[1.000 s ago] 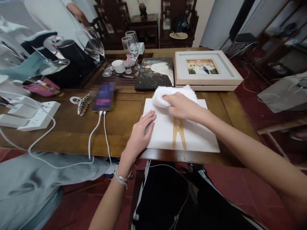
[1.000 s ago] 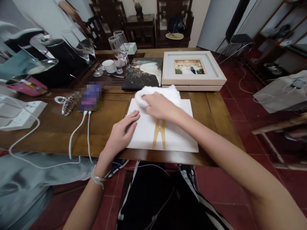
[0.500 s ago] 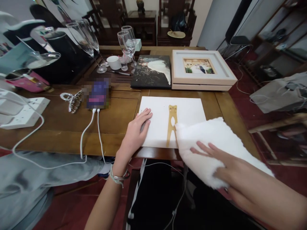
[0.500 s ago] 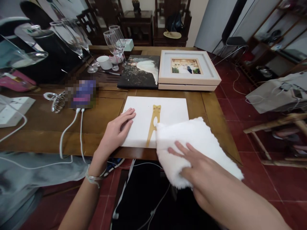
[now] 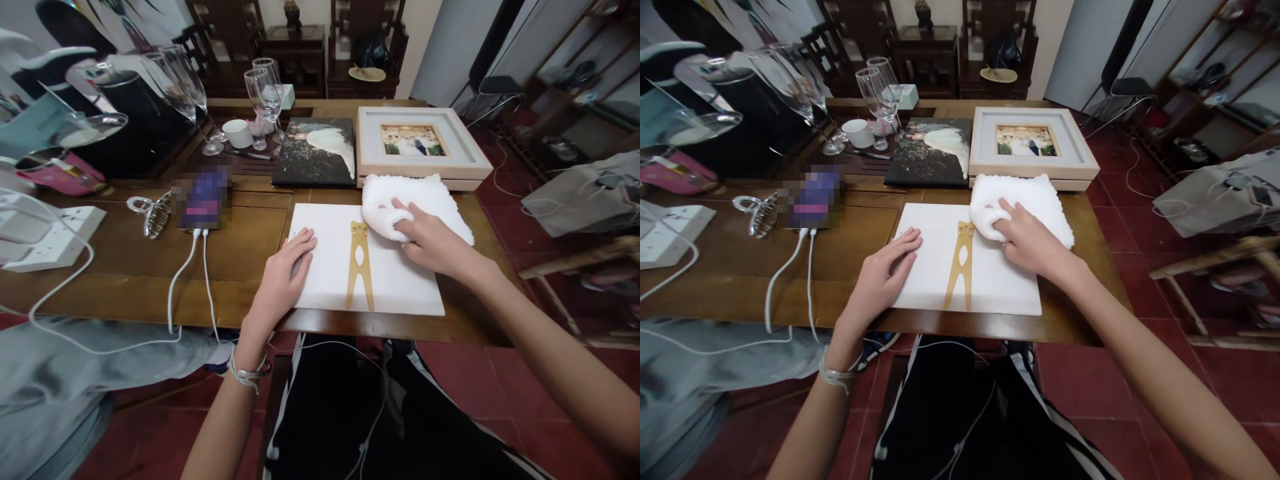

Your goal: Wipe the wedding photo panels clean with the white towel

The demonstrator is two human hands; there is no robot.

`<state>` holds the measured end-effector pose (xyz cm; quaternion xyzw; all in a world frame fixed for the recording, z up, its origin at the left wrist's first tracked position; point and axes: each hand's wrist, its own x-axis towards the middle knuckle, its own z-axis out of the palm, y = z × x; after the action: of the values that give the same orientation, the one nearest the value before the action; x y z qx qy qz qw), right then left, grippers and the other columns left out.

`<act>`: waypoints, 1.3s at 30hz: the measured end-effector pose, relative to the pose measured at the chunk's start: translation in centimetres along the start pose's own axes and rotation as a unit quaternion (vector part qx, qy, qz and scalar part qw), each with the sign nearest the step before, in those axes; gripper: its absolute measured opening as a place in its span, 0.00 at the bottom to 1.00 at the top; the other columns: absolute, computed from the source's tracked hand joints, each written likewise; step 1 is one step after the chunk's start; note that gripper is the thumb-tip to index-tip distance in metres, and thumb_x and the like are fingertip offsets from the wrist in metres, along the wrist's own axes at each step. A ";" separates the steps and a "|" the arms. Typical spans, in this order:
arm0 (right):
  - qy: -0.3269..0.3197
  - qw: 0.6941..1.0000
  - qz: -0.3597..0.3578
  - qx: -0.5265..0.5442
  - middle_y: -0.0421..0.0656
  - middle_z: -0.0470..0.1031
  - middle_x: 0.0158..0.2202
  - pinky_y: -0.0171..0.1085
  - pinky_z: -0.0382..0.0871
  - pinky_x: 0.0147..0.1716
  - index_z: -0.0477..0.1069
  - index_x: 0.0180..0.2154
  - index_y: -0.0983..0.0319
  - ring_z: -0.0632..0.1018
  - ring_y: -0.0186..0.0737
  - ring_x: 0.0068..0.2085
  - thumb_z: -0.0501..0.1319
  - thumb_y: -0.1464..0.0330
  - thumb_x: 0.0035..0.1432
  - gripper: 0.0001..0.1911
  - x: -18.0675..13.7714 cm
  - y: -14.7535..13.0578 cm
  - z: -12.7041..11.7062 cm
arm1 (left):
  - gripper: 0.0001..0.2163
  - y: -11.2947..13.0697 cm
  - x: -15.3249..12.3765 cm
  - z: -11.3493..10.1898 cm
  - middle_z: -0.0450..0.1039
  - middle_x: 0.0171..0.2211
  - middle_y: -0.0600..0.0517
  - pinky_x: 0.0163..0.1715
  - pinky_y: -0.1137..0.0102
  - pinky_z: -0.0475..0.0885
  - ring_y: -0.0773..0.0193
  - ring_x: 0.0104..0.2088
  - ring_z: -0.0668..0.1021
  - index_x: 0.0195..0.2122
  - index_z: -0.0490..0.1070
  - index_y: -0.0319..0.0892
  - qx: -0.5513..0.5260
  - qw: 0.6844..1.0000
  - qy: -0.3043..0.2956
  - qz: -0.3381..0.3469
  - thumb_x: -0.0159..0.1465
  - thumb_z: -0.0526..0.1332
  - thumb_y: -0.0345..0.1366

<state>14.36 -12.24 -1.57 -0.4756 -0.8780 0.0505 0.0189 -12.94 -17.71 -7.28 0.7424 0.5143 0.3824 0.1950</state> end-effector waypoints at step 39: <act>-0.080 0.993 -0.063 0.061 0.44 0.73 0.55 0.43 0.75 0.43 0.69 0.34 0.55 0.76 0.47 0.52 0.50 0.79 0.48 0.17 -11.6 -4.8 -3.0 | 0.14 -0.1 0.0 0.1 0.71 0.57 0.41 0.63 0.51 0.61 0.56 0.61 0.69 0.51 0.73 0.38 0.007 1.000 -0.004 0.011 0.67 0.54 0.30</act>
<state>16.94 -24.38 2.10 -0.4121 -0.9000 0.1406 -0.0191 -12.94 -17.64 -7.39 0.7507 0.5083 0.3778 0.1879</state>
